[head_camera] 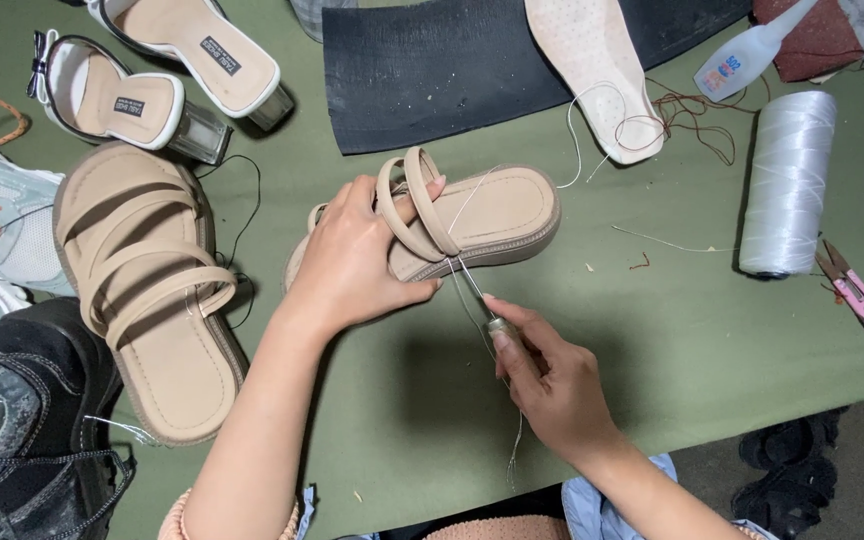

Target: The person uses a stitching awl to sew the straps of a beige sandal to its sole. They repeatedly pierce the material and pull a white thread through the holes to secure the straps. The person also handles the thread and adjusts the sandal's position on the work surface.

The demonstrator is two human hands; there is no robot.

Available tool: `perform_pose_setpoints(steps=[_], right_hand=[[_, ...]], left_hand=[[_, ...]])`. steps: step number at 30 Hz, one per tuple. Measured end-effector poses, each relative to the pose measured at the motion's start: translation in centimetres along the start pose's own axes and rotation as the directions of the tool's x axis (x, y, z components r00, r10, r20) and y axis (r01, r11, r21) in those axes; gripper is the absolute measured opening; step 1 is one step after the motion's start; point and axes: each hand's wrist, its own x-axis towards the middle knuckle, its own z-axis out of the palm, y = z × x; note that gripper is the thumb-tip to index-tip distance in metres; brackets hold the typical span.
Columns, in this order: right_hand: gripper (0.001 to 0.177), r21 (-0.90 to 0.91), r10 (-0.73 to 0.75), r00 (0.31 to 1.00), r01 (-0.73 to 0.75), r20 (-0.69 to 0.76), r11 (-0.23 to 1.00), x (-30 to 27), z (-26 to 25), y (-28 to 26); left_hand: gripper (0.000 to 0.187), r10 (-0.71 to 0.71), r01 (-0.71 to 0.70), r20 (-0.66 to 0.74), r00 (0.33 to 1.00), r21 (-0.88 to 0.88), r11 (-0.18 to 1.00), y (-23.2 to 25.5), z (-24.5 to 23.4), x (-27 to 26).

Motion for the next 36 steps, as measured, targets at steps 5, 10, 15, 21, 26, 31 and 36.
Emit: perform_pose_setpoints(steps=[5,10,15,21,26,31,36], right_hand=[[0.037,-0.032,0.035,0.999,-0.035,-0.003,0.999,0.16,0.03,-0.44],[0.037,-0.039,0.074,0.997,-0.075,-0.014,0.996,0.14,0.06,-0.58],[0.037,-0.056,0.051,0.999,-0.052,-0.01,0.997,0.18,0.08,-0.42],[0.037,-0.142,-0.004,1.0,0.001,-0.018,0.99,0.05,0.03,-0.61],[0.036,-0.212,-0.116,0.993,0.106,-0.033,0.971,-0.09,0.04,-0.36],[0.037,-0.223,-0.092,0.995,0.081,-0.041,0.971,-0.02,0.09,-0.62],[0.036,-0.263,-0.116,0.992,0.102,-0.04,0.96,0.0,0.11,-0.44]], left_hand=[[0.099,-0.025,0.026,0.015,1.0,-0.005,1.0,-0.02,-0.01,0.05],[0.102,0.007,-0.007,0.003,1.0,-0.003,1.0,-0.45,0.37,0.06],[0.101,0.0,0.0,0.003,1.0,-0.003,1.0,-0.31,0.29,0.04],[0.099,-0.02,0.02,0.009,1.0,-0.014,1.0,0.02,0.04,-0.06],[0.1,-0.011,0.011,0.0,1.0,0.002,1.0,-0.16,0.29,-0.09],[0.1,-0.008,0.008,-0.009,1.0,0.0,1.0,-0.38,0.43,-0.14],[0.098,-0.024,0.024,0.006,1.0,-0.011,1.0,-0.29,0.26,-0.01]])
